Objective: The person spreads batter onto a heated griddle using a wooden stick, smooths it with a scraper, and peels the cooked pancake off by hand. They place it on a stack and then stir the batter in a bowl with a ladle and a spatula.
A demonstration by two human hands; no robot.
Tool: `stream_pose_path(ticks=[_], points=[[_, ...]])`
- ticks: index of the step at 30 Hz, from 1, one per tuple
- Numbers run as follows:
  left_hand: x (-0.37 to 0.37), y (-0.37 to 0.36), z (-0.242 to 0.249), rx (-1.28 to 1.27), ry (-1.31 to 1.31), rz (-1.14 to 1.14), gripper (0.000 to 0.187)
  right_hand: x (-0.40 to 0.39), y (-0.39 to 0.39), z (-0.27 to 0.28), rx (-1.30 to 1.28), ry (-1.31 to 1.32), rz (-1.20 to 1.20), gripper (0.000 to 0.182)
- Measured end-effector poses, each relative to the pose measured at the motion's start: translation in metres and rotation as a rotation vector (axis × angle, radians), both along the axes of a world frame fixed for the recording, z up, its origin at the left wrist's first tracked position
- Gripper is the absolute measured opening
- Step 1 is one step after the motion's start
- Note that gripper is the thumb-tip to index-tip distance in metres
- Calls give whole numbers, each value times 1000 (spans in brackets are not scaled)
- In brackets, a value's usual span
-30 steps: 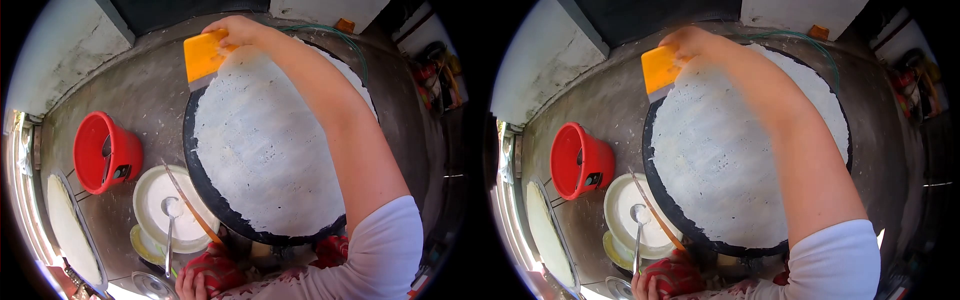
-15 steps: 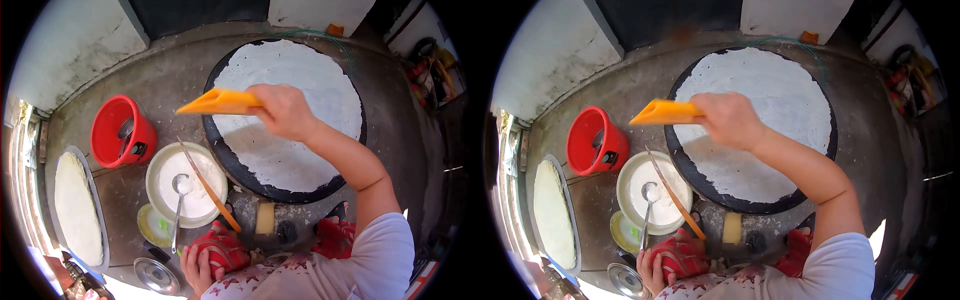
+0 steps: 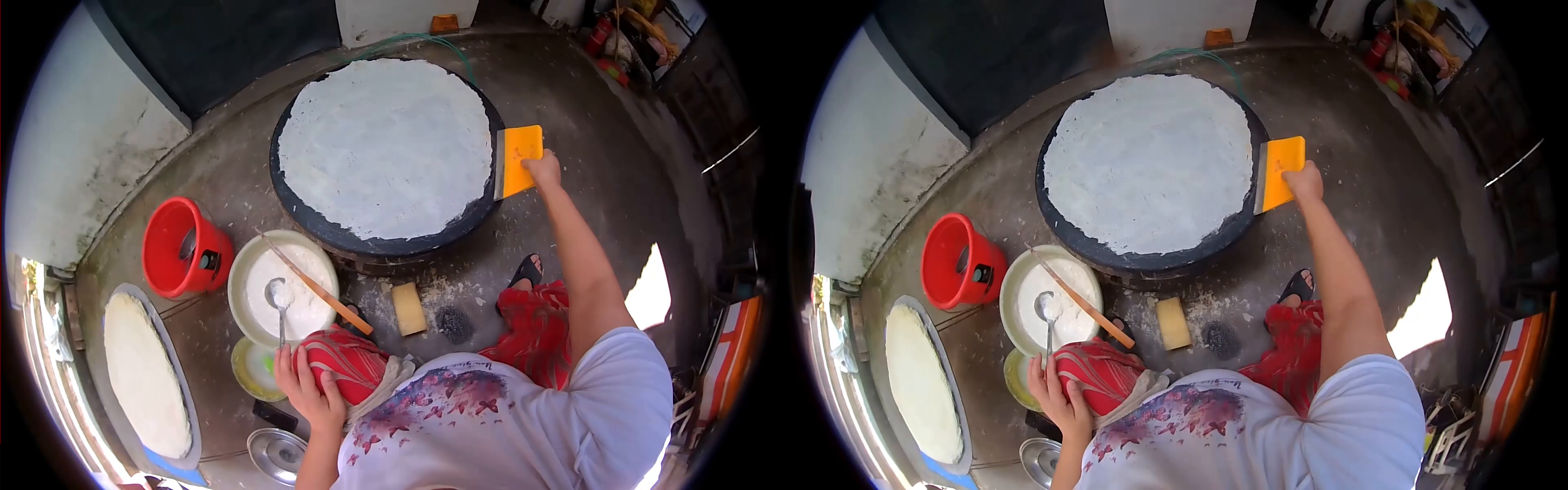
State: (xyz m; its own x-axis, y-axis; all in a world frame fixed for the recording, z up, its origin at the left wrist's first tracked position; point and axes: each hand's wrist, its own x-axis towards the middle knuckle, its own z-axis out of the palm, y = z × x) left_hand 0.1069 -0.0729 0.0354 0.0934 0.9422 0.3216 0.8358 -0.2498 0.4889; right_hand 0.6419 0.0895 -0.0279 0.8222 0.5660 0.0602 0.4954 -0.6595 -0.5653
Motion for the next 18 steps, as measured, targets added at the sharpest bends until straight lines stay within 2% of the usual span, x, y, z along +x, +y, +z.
stream_pose_path(ticks=[5, 6, 7, 10, 11, 13, 14, 16, 18], points=[[2, -3, -3, 58, -42, -8, 40, -116, -66, -7, 322, 347, 44, 33], [2, -3, -2, 60, -32, -13, 40, -139, -80, -23, 378, 371, 61, 34], [3, -2, -1, 60, -33, -11, 40, -166, -96, -30, 350, 426, 74, 35], [3, -1, -3, 64, -16, -31, 40, -244, -151, -37, 358, 620, 328, 36], [2, 0, -4, 59, -12, -18, 40, -260, -163, -29, 209, 758, 409, 34], [1, 0, -5, 81, 1, -44, 40, -275, -171, 2, 175, 685, 621, 29], [0, 0, -9, 91, -49, -50, 40, -274, -167, 13, 168, 688, 634, 29], [-1, -1, -7, 90, -50, -43, 40, -264, -150, 32, 304, -61, 899, 28], [-2, 0, -7, 95, -58, -46, 40, -252, -134, 45, 300, -391, 1050, 32]])
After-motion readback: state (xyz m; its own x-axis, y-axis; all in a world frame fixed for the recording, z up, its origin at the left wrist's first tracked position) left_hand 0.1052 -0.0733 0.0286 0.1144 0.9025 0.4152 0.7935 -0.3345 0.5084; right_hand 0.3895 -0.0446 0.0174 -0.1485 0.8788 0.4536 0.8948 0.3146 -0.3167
